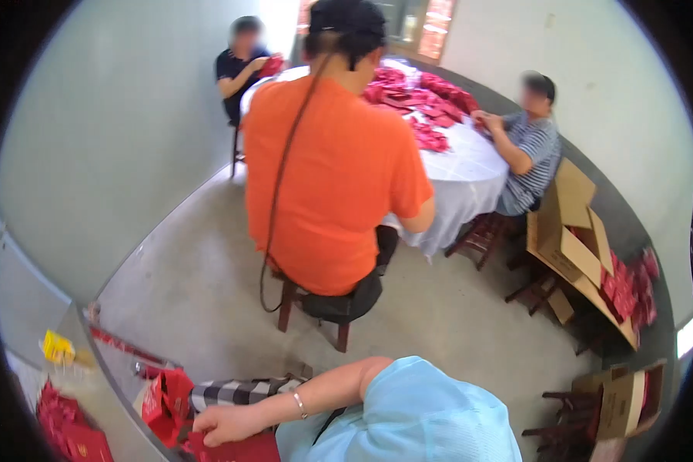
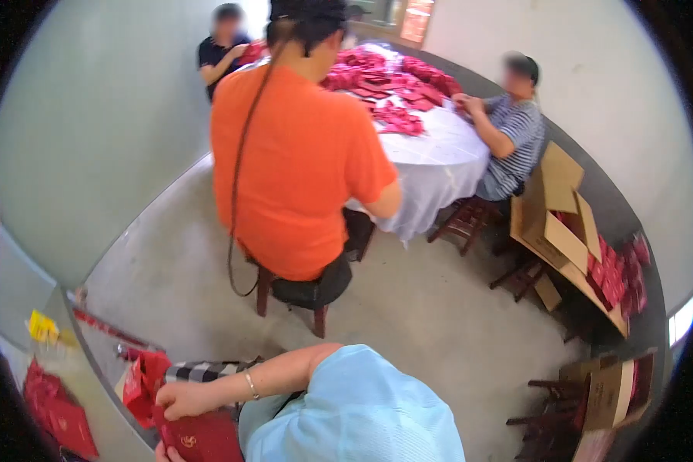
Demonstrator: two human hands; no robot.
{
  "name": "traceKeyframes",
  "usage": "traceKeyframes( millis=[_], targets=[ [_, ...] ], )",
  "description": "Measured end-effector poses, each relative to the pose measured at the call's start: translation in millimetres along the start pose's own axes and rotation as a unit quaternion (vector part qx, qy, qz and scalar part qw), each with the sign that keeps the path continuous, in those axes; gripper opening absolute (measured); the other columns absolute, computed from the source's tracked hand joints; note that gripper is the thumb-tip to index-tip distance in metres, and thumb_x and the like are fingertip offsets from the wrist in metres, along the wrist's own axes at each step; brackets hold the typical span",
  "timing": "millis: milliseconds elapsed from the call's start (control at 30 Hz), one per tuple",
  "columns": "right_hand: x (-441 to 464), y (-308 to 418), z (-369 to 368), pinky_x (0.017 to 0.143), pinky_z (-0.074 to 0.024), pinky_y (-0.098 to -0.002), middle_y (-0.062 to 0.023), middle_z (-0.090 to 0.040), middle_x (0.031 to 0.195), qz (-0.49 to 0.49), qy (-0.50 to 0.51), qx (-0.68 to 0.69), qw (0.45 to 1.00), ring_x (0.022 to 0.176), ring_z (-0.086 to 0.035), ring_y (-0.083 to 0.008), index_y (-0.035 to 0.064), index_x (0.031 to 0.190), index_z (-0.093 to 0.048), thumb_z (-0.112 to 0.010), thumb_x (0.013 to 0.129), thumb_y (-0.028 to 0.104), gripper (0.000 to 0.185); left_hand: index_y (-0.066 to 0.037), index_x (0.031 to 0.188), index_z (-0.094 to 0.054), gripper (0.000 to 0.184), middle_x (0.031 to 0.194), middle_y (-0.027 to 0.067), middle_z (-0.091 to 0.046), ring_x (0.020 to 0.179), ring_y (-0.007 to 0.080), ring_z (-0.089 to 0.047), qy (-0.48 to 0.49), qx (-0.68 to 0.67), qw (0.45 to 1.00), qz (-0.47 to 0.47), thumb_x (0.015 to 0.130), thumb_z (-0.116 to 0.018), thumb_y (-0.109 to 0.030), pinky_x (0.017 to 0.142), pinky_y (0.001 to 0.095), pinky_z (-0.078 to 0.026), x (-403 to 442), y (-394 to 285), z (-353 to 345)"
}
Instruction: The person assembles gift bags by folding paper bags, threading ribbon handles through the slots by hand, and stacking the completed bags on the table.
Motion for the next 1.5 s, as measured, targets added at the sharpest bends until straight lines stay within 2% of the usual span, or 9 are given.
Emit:
traceKeyframes(
  millis=[100,367,533,633,733,900,1000,1233,1500],
  targets=[
    [-10,34,8,0.082,-0.0498,-0.0347,-0.0143,-0.068,0.098,-0.046,0.023,-0.057,0.997,0.091,-0.063,-0.0214,-0.0023,0.107,-0.063,-0.061,0.087,0.016,0.027,0.002,0.090,-0.062,0.011,0.090,0.0121,-0.060,0.081,0.0246,-0.058,-0.054,-0.196,0.976,-0.074,0.079,-0.065,0.001,0.074,0.0326,-0.048,-4,36,-14],
    [39,36,3,0.088,-0.0495,-0.0275,-0.0047,-0.067,0.106,-0.152,0.117,0.007,0.981,0.097,-0.061,-0.0110,-0.0028,0.116,-0.061,-0.058,0.093,0.003,0.024,0.000,0.099,-0.064,0.020,0.080,0.0126,-0.063,0.073,0.0303,-0.059,-0.103,-0.088,0.986,-0.095,0.079,-0.066,0.003,0.067,0.0362,-0.048,5,-22,24],
    [97,99,-35,0.076,-0.0504,-0.0246,-0.0056,-0.069,0.094,0.030,0.198,-0.088,0.976,0.084,-0.063,-0.0101,-0.0029,0.113,-0.063,-0.060,0.090,-0.001,0.023,-0.003,0.117,-0.063,0.028,0.109,0.0146,-0.065,0.089,0.0224,-0.064,-0.199,-0.174,0.964,-0.001,0.089,-0.061,-0.002,0.079,0.0340,-0.051,-7,-25,78],
    [104,147,-101,0.061,-0.0507,-0.0309,-0.0119,-0.065,0.077,0.354,0.193,-0.270,0.875,0.067,-0.065,-0.0233,0.0008,0.106,-0.064,-0.068,0.079,-0.001,0.028,0.000,0.123,-0.058,0.030,0.122,0.0130,-0.061,0.107,0.0170,-0.059,-0.374,-0.107,0.921,-0.017,0.095,-0.057,-0.008,0.089,0.0292,-0.047,-55,-12,127],
    [82,129,-190,0.050,-0.0424,-0.0373,-0.0013,-0.051,0.061,0.431,0.254,-0.418,0.759,0.057,-0.057,-0.0217,0.0056,0.095,-0.064,-0.069,0.074,0.018,0.025,-0.001,0.126,-0.057,0.030,0.123,0.0099,-0.061,0.111,0.0167,-0.056,-0.479,-0.117,0.868,0.063,0.097,-0.056,-0.011,0.090,0.0287,-0.045,-110,5,141],
    [36,51,-286,0.063,-0.0519,-0.0427,-0.0127,-0.063,0.077,0.207,0.586,-0.379,0.685,0.074,-0.065,-0.0340,0.0054,0.096,-0.059,-0.059,0.089,0.038,0.033,0.000,0.129,-0.053,0.032,0.121,0.0075,-0.060,0.105,0.0138,-0.055,-0.543,-0.193,0.792,0.199,0.100,-0.050,-0.013,0.088,0.0267,-0.045,-169,43,128],
    [117,50,-299,0.069,-0.0501,-0.0501,-0.0152,-0.066,0.091,0.249,0.400,-0.317,0.823,0.083,-0.064,-0.0380,0.0069,0.100,-0.059,-0.059,0.088,0.027,0.024,0.001,0.122,-0.059,0.033,0.114,0.0123,-0.062,0.099,0.0194,-0.058,-0.486,0.036,0.833,0.261,0.089,-0.061,-0.002,0.086,0.0296,-0.047,-181,48,123],
    [181,-46,-328,0.072,-0.0518,-0.0455,-0.0161,-0.068,0.089,0.217,0.373,-0.522,0.735,0.082,-0.066,-0.0352,0.0043,0.112,-0.059,-0.067,0.081,0.026,0.039,-0.001,0.110,-0.062,0.036,0.114,0.0182,-0.060,0.107,0.0381,-0.055,-0.356,0.236,0.873,0.235,0.075,-0.068,-0.002,0.092,0.0451,-0.044,-163,39,111],
    [168,-65,-316,0.072,-0.0518,-0.0382,-0.0133,-0.069,0.086,0.208,0.389,-0.324,0.837,0.079,-0.066,-0.0263,0.0063,0.113,-0.062,-0.065,0.084,0.019,0.032,-0.004,0.112,-0.061,0.039,0.118,0.0151,-0.059,0.113,0.0348,-0.054,-0.331,0.317,0.844,0.278,0.074,-0.067,-0.003,0.092,0.0446,-0.041,-180,31,108]
  ],
)
Point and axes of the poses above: each hand's wrist, its own x-axis towards the middle knuckle, its own z-axis out of the back of the hand, y = z × x, the point moved 7 cm from there along x, towards the middle knuckle
